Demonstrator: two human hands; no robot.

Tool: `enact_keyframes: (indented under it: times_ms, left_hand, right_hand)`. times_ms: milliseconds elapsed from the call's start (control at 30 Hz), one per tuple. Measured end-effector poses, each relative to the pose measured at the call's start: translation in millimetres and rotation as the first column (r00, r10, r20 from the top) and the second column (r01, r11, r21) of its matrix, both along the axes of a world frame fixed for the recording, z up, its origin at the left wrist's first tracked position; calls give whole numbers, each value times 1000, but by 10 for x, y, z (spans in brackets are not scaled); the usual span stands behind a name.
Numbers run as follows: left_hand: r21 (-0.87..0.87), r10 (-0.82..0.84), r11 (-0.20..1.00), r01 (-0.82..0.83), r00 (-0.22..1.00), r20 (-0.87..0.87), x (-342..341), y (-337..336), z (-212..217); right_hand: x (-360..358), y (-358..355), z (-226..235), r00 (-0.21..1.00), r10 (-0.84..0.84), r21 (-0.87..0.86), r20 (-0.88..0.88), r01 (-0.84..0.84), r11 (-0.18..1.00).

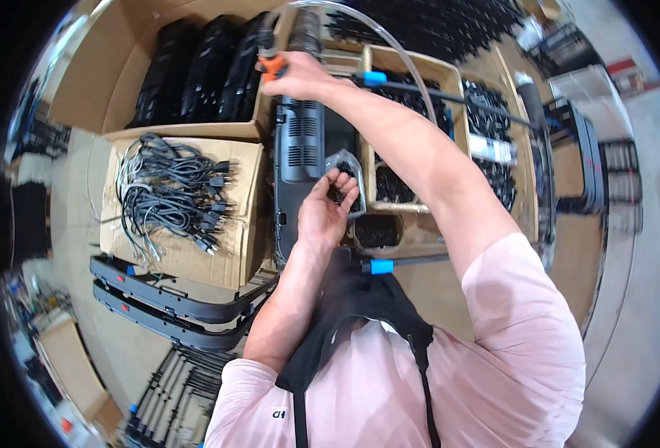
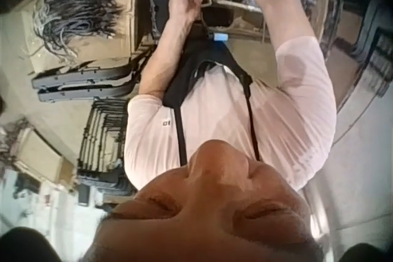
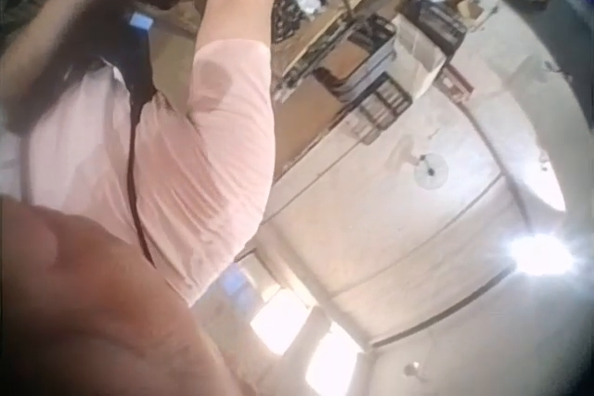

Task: Assembling various components of outdoor equipment using a power drill and hand tools.

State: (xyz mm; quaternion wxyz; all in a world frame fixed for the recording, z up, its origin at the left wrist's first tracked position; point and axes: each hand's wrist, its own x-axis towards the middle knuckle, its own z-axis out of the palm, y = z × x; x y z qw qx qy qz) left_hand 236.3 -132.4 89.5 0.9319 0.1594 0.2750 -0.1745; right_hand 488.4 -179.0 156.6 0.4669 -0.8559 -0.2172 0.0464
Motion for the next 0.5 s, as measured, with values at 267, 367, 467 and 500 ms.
enact_keyframes:
  times_ms: [267,367,467,500]
  left_hand:
    - [155,-392,911,382,919,38,-430,-251,-100]
    - [221,-493,848,481,870,-4,-519,-460,-201]
    - [264,-578,782,565,816,-34,-546,-659,-314]
    - [306,-616,738,601,785,-57,-547,-710,-387]
  right_hand:
    - [-726,-724,727,984,-152,340,91,113,934]
    - [-1179,-1279,889,973,-216,423,78,164,891]
    - [-1772,-1813,1113,946,-324,466,21,277,840]
    - [-1944,-1982,1137,939,-345,493,0,300,817]
